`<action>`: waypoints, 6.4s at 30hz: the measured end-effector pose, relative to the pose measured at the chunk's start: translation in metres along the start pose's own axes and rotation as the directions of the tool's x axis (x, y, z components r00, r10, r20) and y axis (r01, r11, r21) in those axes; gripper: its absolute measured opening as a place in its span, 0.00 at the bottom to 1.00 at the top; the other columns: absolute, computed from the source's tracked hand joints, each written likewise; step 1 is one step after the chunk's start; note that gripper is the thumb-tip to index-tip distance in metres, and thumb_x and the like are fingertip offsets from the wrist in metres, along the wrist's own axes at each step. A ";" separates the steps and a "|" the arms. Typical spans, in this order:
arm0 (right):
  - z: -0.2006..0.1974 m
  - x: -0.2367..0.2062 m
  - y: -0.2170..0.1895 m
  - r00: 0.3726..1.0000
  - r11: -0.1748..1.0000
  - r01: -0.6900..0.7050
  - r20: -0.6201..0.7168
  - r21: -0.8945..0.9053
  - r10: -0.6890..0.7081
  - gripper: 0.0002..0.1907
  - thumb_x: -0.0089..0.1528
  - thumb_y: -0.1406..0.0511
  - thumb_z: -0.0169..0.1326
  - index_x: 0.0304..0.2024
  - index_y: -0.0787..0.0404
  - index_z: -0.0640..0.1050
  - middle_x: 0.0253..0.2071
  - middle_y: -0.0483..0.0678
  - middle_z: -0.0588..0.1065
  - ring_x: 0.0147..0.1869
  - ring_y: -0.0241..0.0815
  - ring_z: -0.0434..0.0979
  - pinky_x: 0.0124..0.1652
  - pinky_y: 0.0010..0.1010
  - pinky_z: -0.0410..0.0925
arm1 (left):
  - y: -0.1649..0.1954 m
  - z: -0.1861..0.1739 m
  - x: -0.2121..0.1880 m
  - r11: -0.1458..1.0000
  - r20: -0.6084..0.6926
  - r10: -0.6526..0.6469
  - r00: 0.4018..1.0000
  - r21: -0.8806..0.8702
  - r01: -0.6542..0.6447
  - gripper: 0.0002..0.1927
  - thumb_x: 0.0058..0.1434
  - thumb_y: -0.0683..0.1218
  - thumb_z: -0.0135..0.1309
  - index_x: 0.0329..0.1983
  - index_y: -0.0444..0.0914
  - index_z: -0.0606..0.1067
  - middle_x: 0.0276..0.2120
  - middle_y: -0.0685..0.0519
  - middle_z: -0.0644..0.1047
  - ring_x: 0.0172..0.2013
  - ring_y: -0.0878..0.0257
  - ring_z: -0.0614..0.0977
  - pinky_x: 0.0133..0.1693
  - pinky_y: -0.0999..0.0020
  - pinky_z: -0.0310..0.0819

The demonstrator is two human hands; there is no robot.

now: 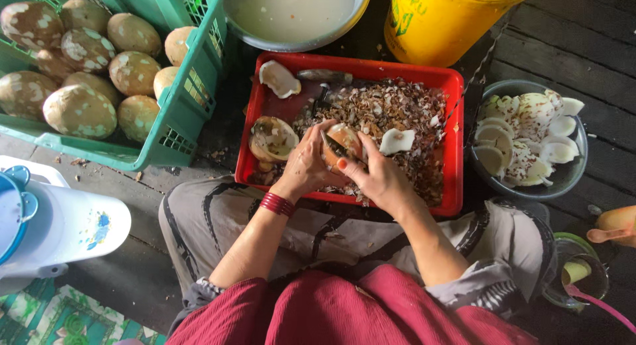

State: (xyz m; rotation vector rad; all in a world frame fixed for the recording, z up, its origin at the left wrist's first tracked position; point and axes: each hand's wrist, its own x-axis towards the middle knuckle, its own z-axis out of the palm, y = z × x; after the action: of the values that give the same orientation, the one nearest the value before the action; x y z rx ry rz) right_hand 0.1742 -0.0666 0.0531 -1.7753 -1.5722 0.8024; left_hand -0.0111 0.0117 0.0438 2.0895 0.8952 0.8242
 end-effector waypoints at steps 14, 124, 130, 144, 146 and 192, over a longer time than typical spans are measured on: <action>-0.009 0.025 -0.019 0.880 0.879 -0.471 0.106 0.073 0.462 0.42 0.62 0.38 0.43 0.68 0.55 0.63 0.51 0.61 0.79 0.50 0.63 0.83 0.49 0.53 0.74 | 0.003 0.008 -0.003 0.997 0.040 -0.053 0.998 0.059 0.051 0.57 0.29 0.50 0.76 0.66 0.43 0.64 0.54 0.46 0.74 0.53 0.48 0.79 0.53 0.54 0.77; 0.029 0.009 -0.033 0.911 0.998 -0.019 -0.412 -0.061 -0.008 0.17 0.68 0.56 0.48 0.41 0.59 0.83 0.61 0.47 0.77 0.47 0.46 0.83 0.45 0.33 0.76 | -0.007 0.022 -0.010 0.962 0.006 -0.241 0.971 0.134 0.238 0.42 0.49 0.55 0.70 0.66 0.44 0.67 0.54 0.45 0.75 0.49 0.50 0.82 0.49 0.58 0.80; 0.023 0.028 -0.011 0.955 0.994 -0.022 -0.292 0.104 0.052 0.13 0.66 0.60 0.52 0.42 0.60 0.82 0.66 0.60 0.72 0.67 0.51 0.72 0.61 0.41 0.68 | -0.010 0.024 -0.006 0.985 -0.046 -0.092 0.995 0.140 0.098 0.46 0.37 0.53 0.74 0.61 0.43 0.69 0.52 0.45 0.75 0.50 0.48 0.80 0.49 0.55 0.78; 0.051 0.027 0.047 0.934 0.878 -0.099 -0.262 0.468 0.245 0.13 0.70 0.56 0.50 0.45 0.54 0.82 0.55 0.56 0.80 0.63 0.52 0.79 0.63 0.37 0.66 | 0.009 -0.001 -0.005 0.998 -0.068 -0.058 0.996 0.027 0.060 0.59 0.27 0.55 0.75 0.67 0.42 0.65 0.61 0.45 0.70 0.56 0.49 0.77 0.53 0.56 0.75; 0.063 -0.001 0.020 0.900 0.994 0.113 -0.422 -0.013 -0.108 0.08 0.68 0.58 0.53 0.39 0.54 0.79 0.61 0.48 0.75 0.62 0.46 0.76 0.59 0.38 0.75 | 0.001 0.005 -0.005 0.998 -0.097 0.002 0.995 0.067 0.005 0.48 0.44 0.54 0.71 0.70 0.42 0.66 0.61 0.46 0.73 0.59 0.49 0.78 0.57 0.56 0.77; 0.029 0.012 -0.025 0.900 0.981 0.030 -0.421 -0.194 -0.110 0.14 0.67 0.60 0.52 0.47 0.62 0.82 0.68 0.57 0.69 0.64 0.57 0.73 0.53 0.38 0.74 | -0.002 0.027 0.001 0.967 -0.130 -0.067 0.989 0.237 0.096 0.35 0.55 0.42 0.55 0.69 0.44 0.69 0.54 0.46 0.77 0.49 0.45 0.81 0.46 0.53 0.80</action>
State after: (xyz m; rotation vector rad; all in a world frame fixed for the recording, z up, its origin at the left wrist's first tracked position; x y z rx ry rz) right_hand 0.1370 -0.0502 0.0542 -1.8540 -1.4308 0.2059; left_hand 0.0094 0.0035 0.0277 2.2117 1.1918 0.8399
